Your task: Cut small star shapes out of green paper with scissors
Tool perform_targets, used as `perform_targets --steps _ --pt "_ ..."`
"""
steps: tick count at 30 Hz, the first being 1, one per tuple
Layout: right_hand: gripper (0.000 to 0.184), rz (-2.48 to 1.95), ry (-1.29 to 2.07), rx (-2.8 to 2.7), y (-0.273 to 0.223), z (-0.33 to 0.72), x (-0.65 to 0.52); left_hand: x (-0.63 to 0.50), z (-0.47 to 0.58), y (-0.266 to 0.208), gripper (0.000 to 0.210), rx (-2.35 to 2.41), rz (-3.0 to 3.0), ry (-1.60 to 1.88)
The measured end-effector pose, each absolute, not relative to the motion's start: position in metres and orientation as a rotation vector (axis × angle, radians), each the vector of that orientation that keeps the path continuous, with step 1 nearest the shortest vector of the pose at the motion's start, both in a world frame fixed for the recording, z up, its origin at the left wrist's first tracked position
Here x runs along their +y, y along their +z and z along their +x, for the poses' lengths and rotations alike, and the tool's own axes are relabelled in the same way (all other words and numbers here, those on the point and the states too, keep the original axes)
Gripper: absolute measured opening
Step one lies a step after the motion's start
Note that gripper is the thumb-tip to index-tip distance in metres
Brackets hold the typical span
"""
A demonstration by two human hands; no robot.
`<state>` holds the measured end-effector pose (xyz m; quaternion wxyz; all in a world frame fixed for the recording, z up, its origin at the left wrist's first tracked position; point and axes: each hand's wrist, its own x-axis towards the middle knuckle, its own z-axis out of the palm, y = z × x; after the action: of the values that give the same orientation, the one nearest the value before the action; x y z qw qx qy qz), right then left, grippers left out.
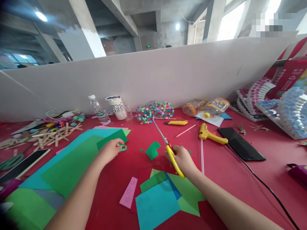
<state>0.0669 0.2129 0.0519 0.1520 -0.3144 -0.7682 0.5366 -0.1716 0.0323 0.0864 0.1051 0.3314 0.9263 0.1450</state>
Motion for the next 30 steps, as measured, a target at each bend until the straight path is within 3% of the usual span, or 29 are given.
perform_targets --steps 4,8,12,16,20,26,30 --pt "0.024 -0.889 1.501 -2.223 0.051 0.068 0.212 0.027 -0.178 0.08 0.015 2.729 0.902 0.314" --pt "0.024 -0.889 1.444 -2.213 0.05 0.068 0.213 0.033 -0.158 0.091 0.03 2.802 0.959 0.333" --pt "0.022 -0.897 1.446 -2.173 0.049 0.067 0.214 0.045 -0.114 0.096 0.059 1.964 1.575 0.572" --pt "0.022 -0.898 1.483 -2.104 0.052 0.068 0.214 0.055 -0.08 0.085 0.071 1.816 1.668 0.477" --pt "0.022 -0.9 1.525 -2.036 0.05 0.067 0.216 0.062 -0.07 0.076 0.059 1.932 1.659 0.542" --pt "0.017 -0.929 1.571 -1.978 0.047 0.065 0.221 0.077 -0.085 0.072 0.022 2.172 1.628 0.748" --pt "0.018 -0.922 1.586 -1.965 0.05 0.064 0.22 0.085 -0.095 0.059 0.033 2.545 1.74 0.617"
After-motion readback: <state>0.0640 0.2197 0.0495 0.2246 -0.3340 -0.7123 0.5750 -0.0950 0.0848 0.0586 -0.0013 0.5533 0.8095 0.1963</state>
